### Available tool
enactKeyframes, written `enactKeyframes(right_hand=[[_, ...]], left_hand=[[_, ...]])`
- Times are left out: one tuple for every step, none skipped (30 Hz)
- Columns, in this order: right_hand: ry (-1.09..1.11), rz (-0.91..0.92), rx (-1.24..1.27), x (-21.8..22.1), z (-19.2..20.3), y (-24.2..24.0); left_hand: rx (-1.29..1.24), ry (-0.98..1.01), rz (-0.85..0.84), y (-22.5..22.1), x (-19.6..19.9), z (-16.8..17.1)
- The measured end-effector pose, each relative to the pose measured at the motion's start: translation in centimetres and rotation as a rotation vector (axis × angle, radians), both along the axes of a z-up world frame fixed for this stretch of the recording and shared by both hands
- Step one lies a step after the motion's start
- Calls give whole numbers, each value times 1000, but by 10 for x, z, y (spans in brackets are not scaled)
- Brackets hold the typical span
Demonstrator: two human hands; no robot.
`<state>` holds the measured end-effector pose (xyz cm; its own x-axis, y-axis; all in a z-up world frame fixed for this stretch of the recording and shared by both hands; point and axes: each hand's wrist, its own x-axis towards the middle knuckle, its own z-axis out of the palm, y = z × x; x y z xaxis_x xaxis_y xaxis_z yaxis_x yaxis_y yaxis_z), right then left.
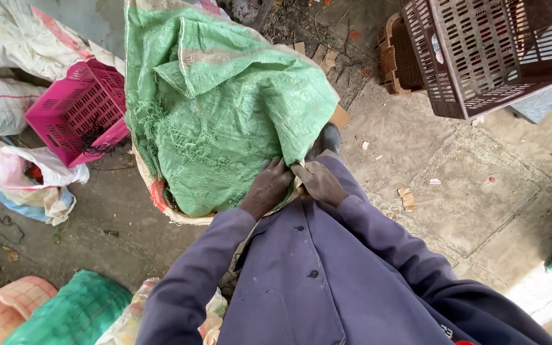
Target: The person sews the top of a large green sack shut by hand using a long needle and dark twine, repeatedly passing the needle through the sack material and pulling the twine tight.
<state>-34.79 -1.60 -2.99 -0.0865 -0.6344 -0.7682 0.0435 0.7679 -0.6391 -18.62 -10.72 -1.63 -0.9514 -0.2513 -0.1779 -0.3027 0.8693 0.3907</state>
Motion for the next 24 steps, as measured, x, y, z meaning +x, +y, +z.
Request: enactKeyframes(right_hand=[[5,-2,0,2,11,-3],[104,49,-29,4,23,-5],[202,102,-64,7,32,-9],[207,102,-70,7,48,-11],[172,73,-56,8,65,-14],[137,43,-42,10,82,-17],[137,43,-33,8,78,-12],[167,29,-61,5,75,-7],[210,13,-106,-6,69,-10],[224,11,-114,-8,76,-12],[191,28,-123,-6,84,-13],[158,45,-132,-5,91,-14],[153,48,-121,-2,92,-14],[106,-2,-88,2,94,-13],[73,-54,-66,-2,93,-14],[83,-51,-67,1,86,-5],[66,-65,-37,1,77,-4],[50,-78,-7,1,69,-3],[48,-66,-11,7,69,-3],[68,-30,-7,12,69,-2],[96,-11,-8,14,68,-2],[101,-14,-15,15,69,-3],[141,28,-12,15,68,-4],[181,69,-8,14,67,-6]], left_hand=[[0,5,-2,0,-6,14],[-96,30,19,1,-12,28],[-198,55,44,1,-17,41],[-205,59,45,1,-22,39],[-144,16,105,2,-26,39],[-83,-27,164,2,-29,38],[-74,-27,163,0,-20,19],[-31,-59,143,-1,-10,0],[-6,-77,122,-11,-11,-21],[-14,-62,120,-9,-8,-26],[-71,25,104,-3,-1,-28],[-130,111,87,2,6,-30],[-120,106,91,4,4,-15],[-200,185,112,7,3,-1],[-293,278,134,6,-7,11],[-294,287,138,14,-2,20],[-359,195,109,17,2,30],[-422,100,82,20,6,40],[-426,95,95,21,5,47],[-460,28,78,22,3,53],[-497,-29,48,20,-2,58],[-505,-23,46,24,-6,51],[-559,-320,-49,30,-10,43],[-602,-619,-143,34,-15,34]])
